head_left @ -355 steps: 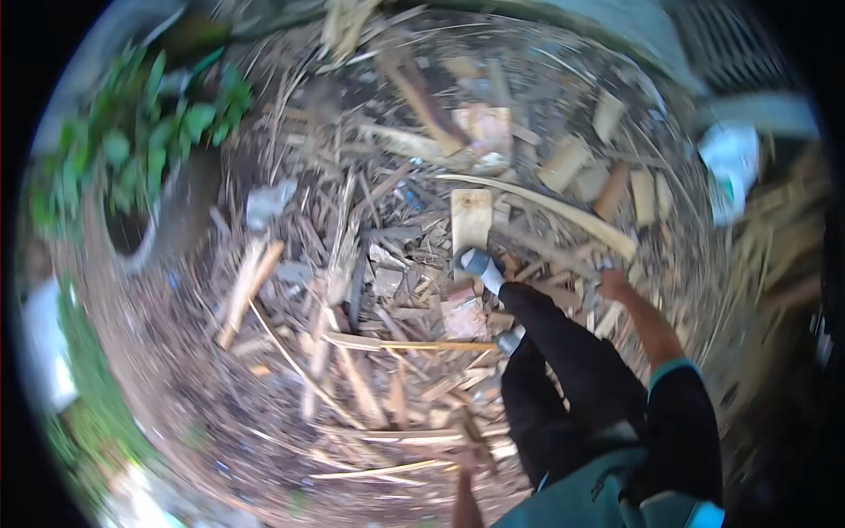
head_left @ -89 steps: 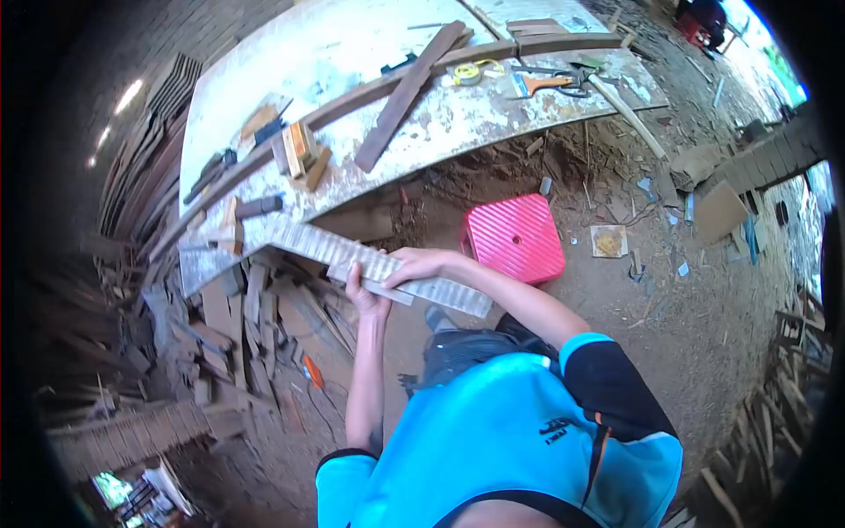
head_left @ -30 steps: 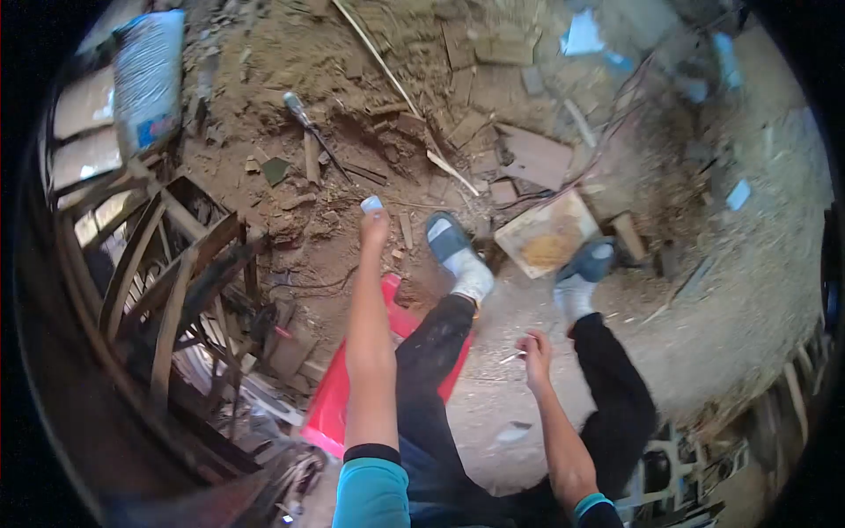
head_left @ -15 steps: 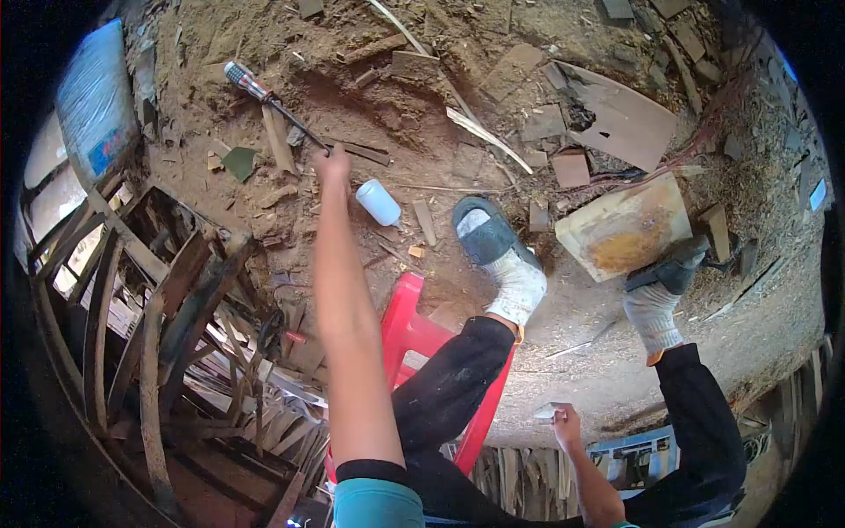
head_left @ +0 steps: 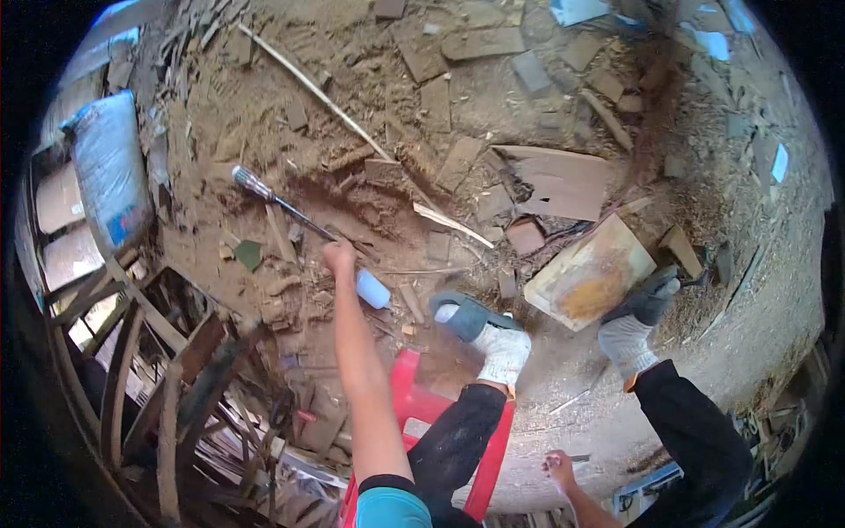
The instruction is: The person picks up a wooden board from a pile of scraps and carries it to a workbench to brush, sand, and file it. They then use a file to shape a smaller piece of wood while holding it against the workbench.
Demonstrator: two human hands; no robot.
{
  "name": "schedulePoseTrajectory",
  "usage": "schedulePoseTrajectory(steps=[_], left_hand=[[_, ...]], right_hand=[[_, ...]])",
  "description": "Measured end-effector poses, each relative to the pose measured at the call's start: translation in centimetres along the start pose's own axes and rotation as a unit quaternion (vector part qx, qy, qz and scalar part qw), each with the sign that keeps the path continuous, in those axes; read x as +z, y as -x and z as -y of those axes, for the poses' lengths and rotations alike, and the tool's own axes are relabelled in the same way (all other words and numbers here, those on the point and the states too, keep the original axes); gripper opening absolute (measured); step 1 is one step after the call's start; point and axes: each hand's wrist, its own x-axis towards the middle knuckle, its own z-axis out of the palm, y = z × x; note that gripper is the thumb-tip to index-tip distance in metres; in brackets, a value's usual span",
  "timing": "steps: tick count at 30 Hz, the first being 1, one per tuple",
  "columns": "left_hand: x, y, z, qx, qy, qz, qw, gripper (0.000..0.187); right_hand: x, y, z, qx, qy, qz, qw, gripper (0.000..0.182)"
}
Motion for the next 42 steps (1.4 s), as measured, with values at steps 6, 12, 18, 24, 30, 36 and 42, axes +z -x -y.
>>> schedulePoseTrajectory(steps=[6,12,18,24,30,36,42], left_hand=[[-5.2,10.8,-9.7,0.006,0.438,0.168,0.883,0.019],[-13.1,31.7,-18.3,-0.069,0.808,0.386,0.439,0.009],[-18.8,56.4,-17.1,-0.375,0.726,0.574,0.048,0.018],[-25.5,72.9,-15.4,0.113,0.509,0.546,0.656,0.029],[-19.3,81.9,2.9,0.226,0.361,0.158,0.891,0.028],[-18.1,100.6,28.7,-0.142,0.445,0.008,0.884,0.029],[-25.5,102.5,48.0,-0.247,0.319,-0.011,0.915,0.039]], right_hand=[[1.5,1.2,0.4,-0.022,-0.103,-0.044,0.994,0.012],[3.3,4.3,12.6,-0.124,-0.055,0.043,0.990,0.029],[-5.3,22.8,41.8,-0.131,-0.159,0.356,0.911,0.045],[-15.9,37.9,38.5,-0.268,-0.177,0.241,0.916,0.034],[-25.9,42.4,35.0,-0.466,-0.213,0.211,0.833,0.027],[-29.7,46.8,25.8,-0.424,0.060,0.165,0.889,0.017],[-20.0,45.8,12.2,-0.495,0.601,-0.047,0.626,0.026]])
